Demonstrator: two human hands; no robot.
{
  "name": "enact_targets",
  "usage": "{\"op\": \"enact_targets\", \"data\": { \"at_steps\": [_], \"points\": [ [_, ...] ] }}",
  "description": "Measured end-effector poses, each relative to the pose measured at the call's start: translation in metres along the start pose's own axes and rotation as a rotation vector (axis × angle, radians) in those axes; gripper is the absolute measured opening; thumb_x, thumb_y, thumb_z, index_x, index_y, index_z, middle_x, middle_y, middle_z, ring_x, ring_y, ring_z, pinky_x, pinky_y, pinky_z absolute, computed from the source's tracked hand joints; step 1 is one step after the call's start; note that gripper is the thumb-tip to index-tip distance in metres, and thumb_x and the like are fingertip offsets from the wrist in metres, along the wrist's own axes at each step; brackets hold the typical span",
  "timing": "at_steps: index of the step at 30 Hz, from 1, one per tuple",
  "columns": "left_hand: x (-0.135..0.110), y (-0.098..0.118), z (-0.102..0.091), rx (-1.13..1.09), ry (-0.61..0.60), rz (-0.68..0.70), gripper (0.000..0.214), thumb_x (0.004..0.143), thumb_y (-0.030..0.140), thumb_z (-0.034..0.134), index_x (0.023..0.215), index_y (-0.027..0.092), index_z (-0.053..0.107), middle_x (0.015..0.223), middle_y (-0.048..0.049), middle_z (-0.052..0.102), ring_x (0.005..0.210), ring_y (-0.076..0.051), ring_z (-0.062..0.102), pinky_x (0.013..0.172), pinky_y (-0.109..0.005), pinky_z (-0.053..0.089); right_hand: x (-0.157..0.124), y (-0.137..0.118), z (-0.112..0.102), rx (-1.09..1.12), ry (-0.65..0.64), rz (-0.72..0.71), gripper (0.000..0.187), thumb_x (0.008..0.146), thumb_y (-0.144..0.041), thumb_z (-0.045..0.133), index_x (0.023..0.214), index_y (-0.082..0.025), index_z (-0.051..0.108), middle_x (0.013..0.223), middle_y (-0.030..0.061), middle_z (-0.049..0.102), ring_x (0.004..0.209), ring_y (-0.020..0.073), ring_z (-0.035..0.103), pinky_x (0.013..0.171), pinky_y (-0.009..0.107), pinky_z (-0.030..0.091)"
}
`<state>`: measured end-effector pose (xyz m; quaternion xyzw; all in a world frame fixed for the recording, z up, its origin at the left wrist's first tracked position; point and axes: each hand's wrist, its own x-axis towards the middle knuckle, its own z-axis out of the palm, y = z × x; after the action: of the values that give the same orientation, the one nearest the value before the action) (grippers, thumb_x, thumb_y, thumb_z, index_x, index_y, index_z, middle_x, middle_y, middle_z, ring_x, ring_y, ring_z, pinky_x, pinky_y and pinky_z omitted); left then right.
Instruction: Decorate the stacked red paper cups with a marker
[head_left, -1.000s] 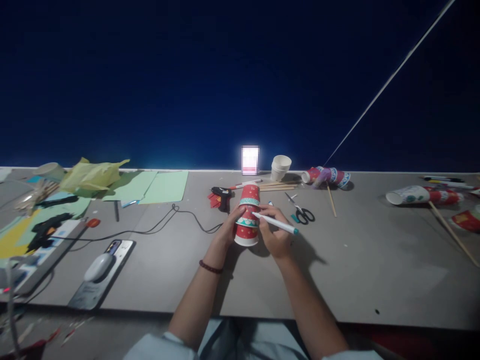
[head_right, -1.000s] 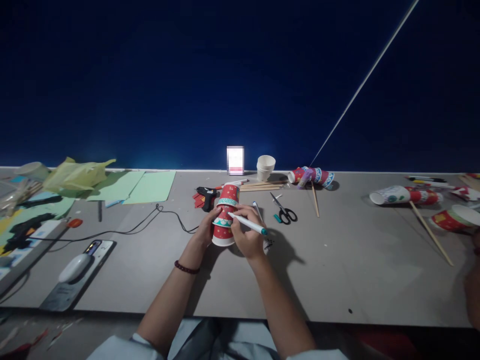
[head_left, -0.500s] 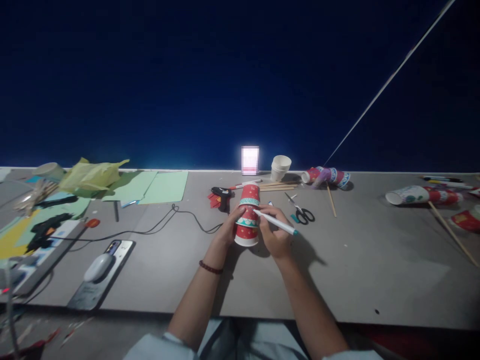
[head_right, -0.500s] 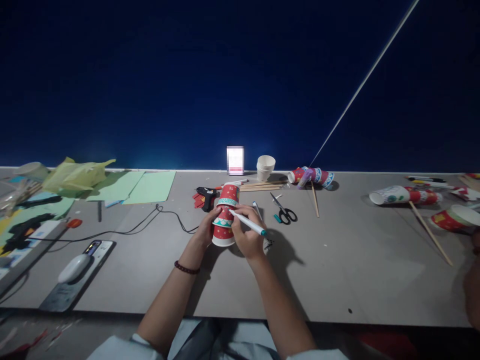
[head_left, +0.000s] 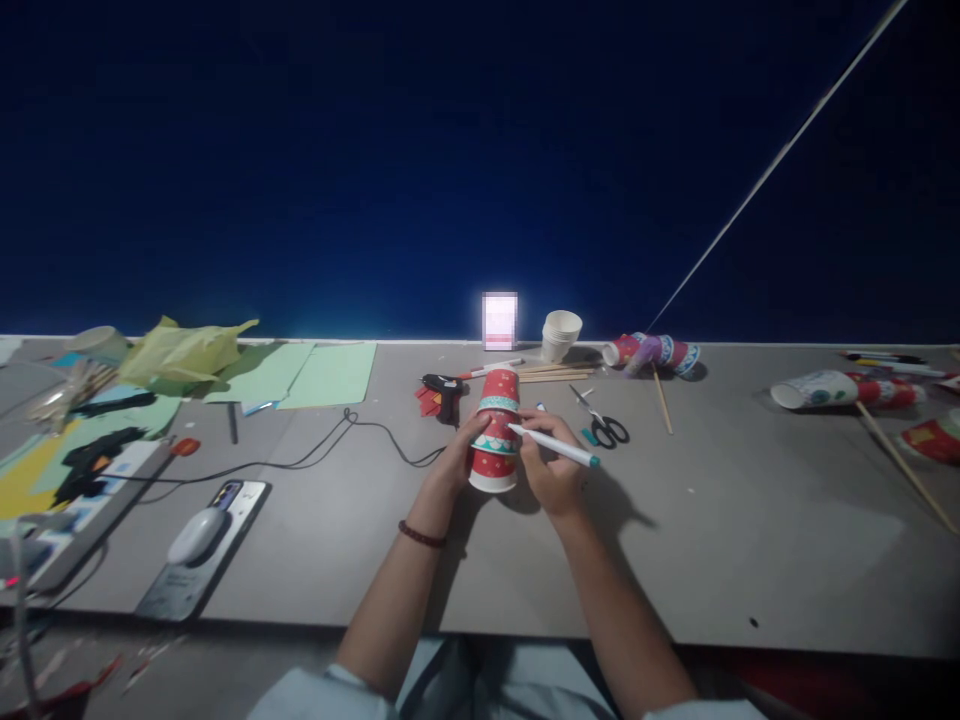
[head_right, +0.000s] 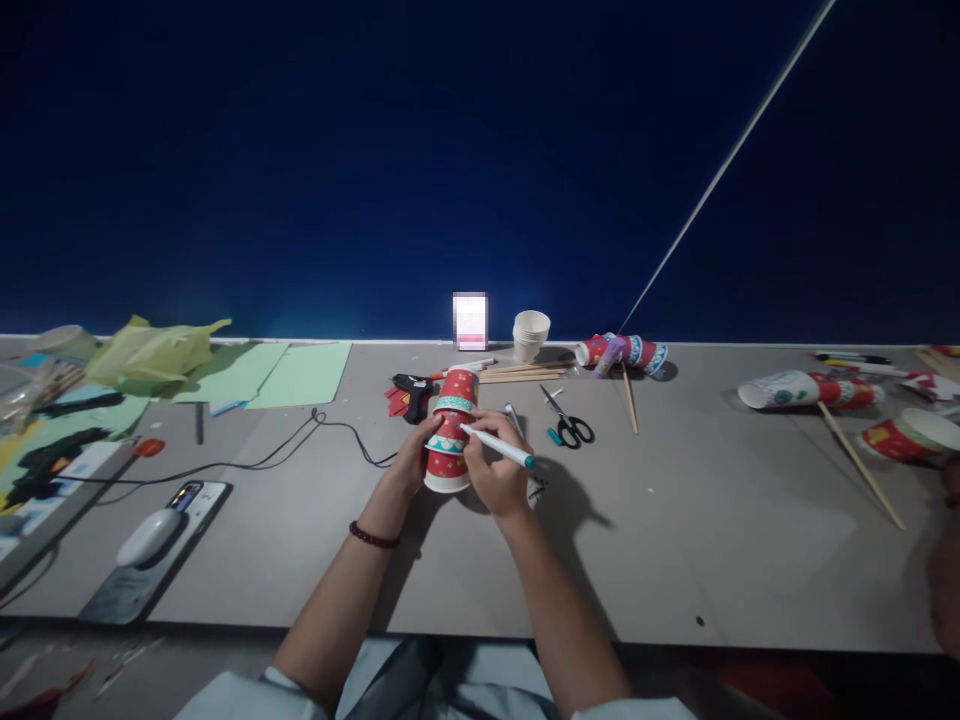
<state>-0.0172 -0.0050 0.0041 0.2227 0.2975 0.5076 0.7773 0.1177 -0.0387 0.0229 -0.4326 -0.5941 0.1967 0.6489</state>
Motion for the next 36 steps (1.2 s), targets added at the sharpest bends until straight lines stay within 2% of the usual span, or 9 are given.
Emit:
{"op": "enact_targets", "data": {
  "at_steps": [11,19,36],
  "points": [
    [-0.0009,0.0013,0.004,-0.025,-0.002,0.017,0.051,0.067,0.029,0.081,0.113,0.012,0.066,0.091,-0.0088,0.075,0.075,-0.02,0.071,0.08,-0.031,0.054,-0.0005,-0.0002,-0.0012,-0.021,-0.017,-0.006,0.012,0.083,-0.016,0.058,0.091,-0.023,0.063,0.099,0.0062,0.072,0.098,0.0223,0.068,0.097,0.044,0.051],
    [-0.0015,0.0005,0.003,-0.026,0.023,0.005,0.051,0.069,0.029,0.08,0.115,0.012,0.065,0.09,-0.0085,0.075,0.075,-0.02,0.071,0.08,-0.031,0.053,0.0005,-0.0015,-0.0013,-0.057,-0.018,-0.013,0.01,0.082,-0.018,0.059,0.088,-0.024,0.064,0.097,0.006,0.072,0.096,0.0231,0.069,0.096,0.046,0.051],
    [-0.0011,0.0008,0.0022,-0.011,0.008,0.02,0.045,0.067,0.03,0.08,0.107,0.012,0.067,0.087,-0.0089,0.075,0.073,-0.022,0.071,0.076,-0.032,0.054,-0.0012,0.0002,-0.0005,0.071,0.021,0.029,0.007,0.085,-0.02,0.057,0.089,-0.023,0.061,0.097,0.0067,0.072,0.096,0.0233,0.069,0.094,0.046,0.052]
  ]
}}
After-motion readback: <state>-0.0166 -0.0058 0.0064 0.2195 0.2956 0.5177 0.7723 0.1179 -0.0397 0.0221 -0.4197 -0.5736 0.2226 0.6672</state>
